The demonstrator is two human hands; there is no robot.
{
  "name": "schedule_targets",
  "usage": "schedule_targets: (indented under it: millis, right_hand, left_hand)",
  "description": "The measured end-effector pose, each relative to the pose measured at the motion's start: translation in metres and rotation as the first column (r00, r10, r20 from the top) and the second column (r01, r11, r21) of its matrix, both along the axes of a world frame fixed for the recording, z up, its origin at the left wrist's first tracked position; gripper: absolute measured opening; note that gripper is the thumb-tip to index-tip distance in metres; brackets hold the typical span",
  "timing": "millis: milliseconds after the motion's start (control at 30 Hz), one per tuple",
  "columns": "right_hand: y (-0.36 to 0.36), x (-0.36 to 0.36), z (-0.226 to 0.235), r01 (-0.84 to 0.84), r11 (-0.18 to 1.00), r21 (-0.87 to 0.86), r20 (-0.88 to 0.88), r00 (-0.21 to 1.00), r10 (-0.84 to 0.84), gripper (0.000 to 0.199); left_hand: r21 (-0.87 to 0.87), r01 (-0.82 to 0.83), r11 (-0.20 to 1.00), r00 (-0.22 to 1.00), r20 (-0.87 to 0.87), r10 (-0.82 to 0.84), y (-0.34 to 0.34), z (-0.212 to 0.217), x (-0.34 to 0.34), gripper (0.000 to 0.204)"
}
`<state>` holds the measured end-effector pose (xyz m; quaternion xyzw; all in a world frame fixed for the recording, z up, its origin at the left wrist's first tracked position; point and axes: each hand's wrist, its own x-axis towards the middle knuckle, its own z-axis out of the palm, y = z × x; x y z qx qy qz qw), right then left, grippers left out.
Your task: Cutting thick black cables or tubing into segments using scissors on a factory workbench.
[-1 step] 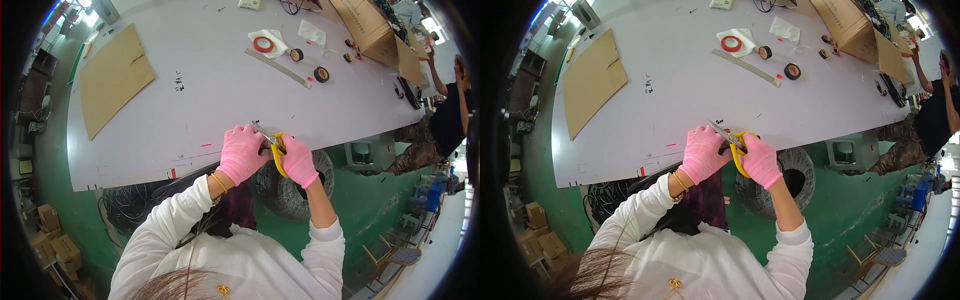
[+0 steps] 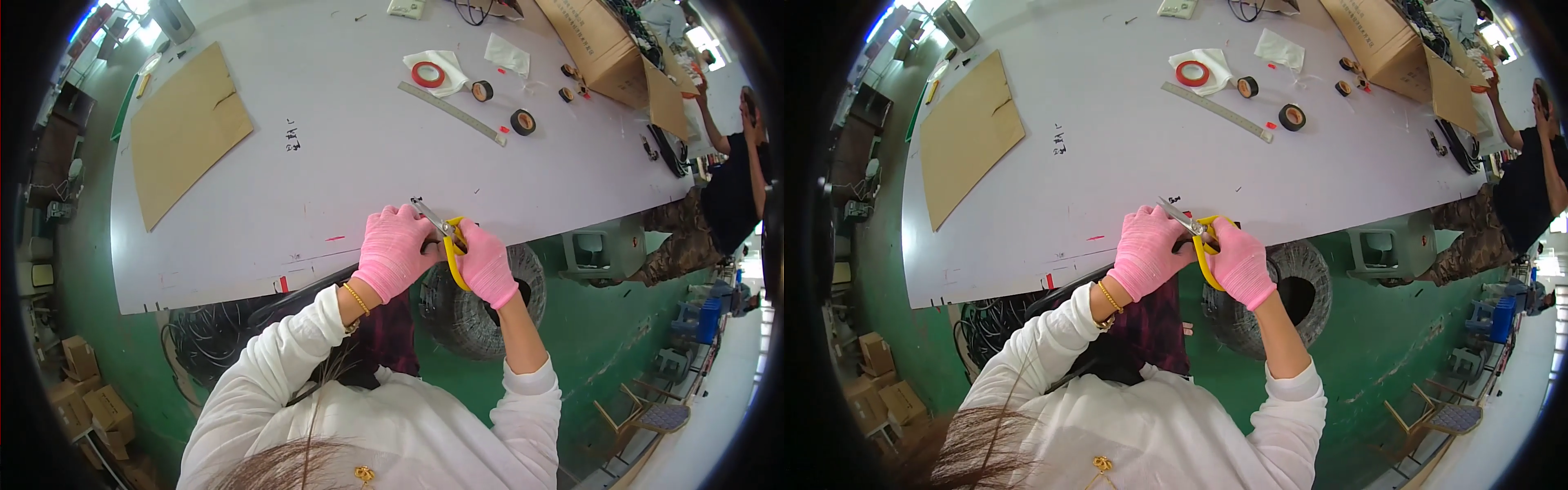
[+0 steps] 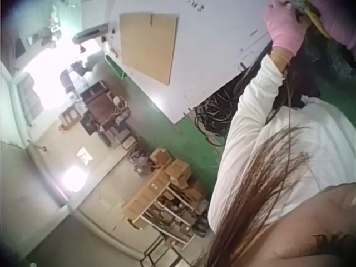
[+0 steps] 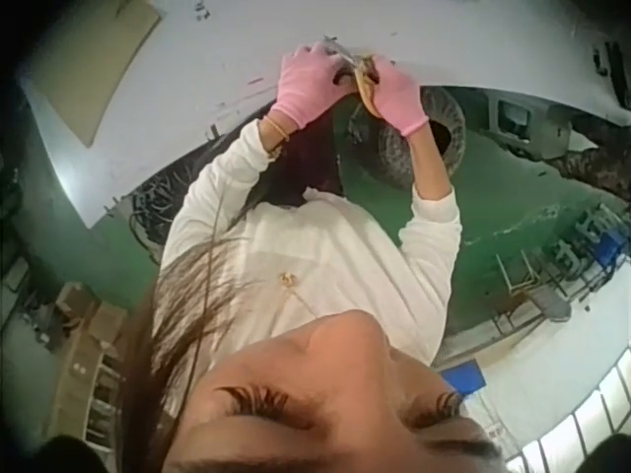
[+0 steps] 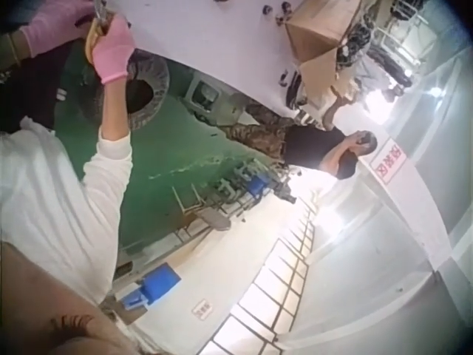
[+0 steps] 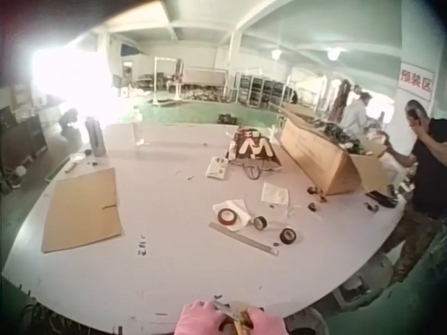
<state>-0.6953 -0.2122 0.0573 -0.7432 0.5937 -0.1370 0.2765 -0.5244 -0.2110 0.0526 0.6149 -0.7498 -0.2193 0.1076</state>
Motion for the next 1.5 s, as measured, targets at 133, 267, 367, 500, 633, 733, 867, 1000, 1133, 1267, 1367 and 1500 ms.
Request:
schedule_targets:
  millis: [133, 267, 367, 500, 633, 733, 867, 1000, 1133, 1267, 1367, 1500]
  right_hand:
    - [0.019, -0.001, -0.007, 0.131, 0.989, -0.062, 0.368, 0.925, -0.099, 0.019]
    - [0.076, 0.011, -0.003, 0.226, 0.967, 0.118, 0.596, 0.763, -0.251, 0.013]
    - [0.143, 0.022, 0.018, 0.196, 0.867, 0.458, 0.605, 0.645, -0.466, 0.010]
    - [0.188, 0.049, -0.051, 0.019, 0.919, 0.393, 0.573, 0.777, -0.260, 0.018]
    - [0.176, 0.075, -0.029, -0.002, 0.892, 0.452, 0.693, 0.631, -0.349, 0.022]
    - [0.175, 0.085, -0.024, -0.005, 0.864, 0.503, 0.716, 0.563, -0.413, 0.014]
    - [0.179, 0.088, -0.033, -0.040, 0.775, 0.630, 0.696, 0.472, -0.541, 0.012]
    - [0.182, 0.090, -0.032, 0.002, 0.829, 0.559, 0.666, 0.594, -0.451, 0.011]
    - [0.183, 0.091, -0.031, 0.033, 0.877, 0.479, 0.612, 0.704, -0.361, 0.011]
    - [0.184, 0.089, -0.038, 0.002, 0.974, 0.227, 0.559, 0.819, -0.132, 0.013]
    - [0.184, 0.090, -0.039, 0.005, 0.950, 0.312, 0.623, 0.754, -0.209, 0.012]
    - [0.179, 0.095, -0.020, 0.079, 0.852, 0.518, 0.577, 0.703, -0.416, 0.009]
  left_hand:
    - [0.019, 0.107, 0.994, 0.978, -0.181, -0.101, 0.007, -0.005, 0.010, 0.017]
    - [0.193, 0.064, 0.979, 0.898, -0.438, 0.027, 0.026, 0.004, 0.035, 0.014]
    - [0.269, 0.046, 0.962, 0.861, -0.500, 0.099, 0.039, 0.016, 0.051, 0.012]
    - [0.309, 0.061, 0.949, 0.816, -0.563, 0.131, 0.055, 0.034, 0.058, 0.010]
    - [0.343, 0.083, 0.936, 0.818, -0.560, 0.133, 0.067, 0.039, 0.064, 0.008]
    - [0.322, 0.082, 0.943, 0.813, -0.569, 0.124, 0.071, 0.039, 0.070, 0.008]
    - [0.288, 0.082, 0.954, 0.812, -0.574, 0.103, 0.075, 0.041, 0.075, 0.008]
    - [0.293, 0.073, 0.953, 0.805, -0.581, 0.117, 0.078, 0.040, 0.078, 0.007]
    - [0.272, 0.079, 0.959, 0.805, -0.585, 0.100, 0.079, 0.037, 0.080, 0.007]
    - [0.248, 0.080, 0.965, 0.818, -0.570, 0.079, 0.078, 0.038, 0.080, 0.006]
    - [0.247, 0.086, 0.965, 0.814, -0.576, 0.074, 0.077, 0.039, 0.080, 0.006]
    - [0.274, 0.127, 0.953, 0.826, -0.562, 0.051, 0.073, 0.034, 0.080, 0.011]
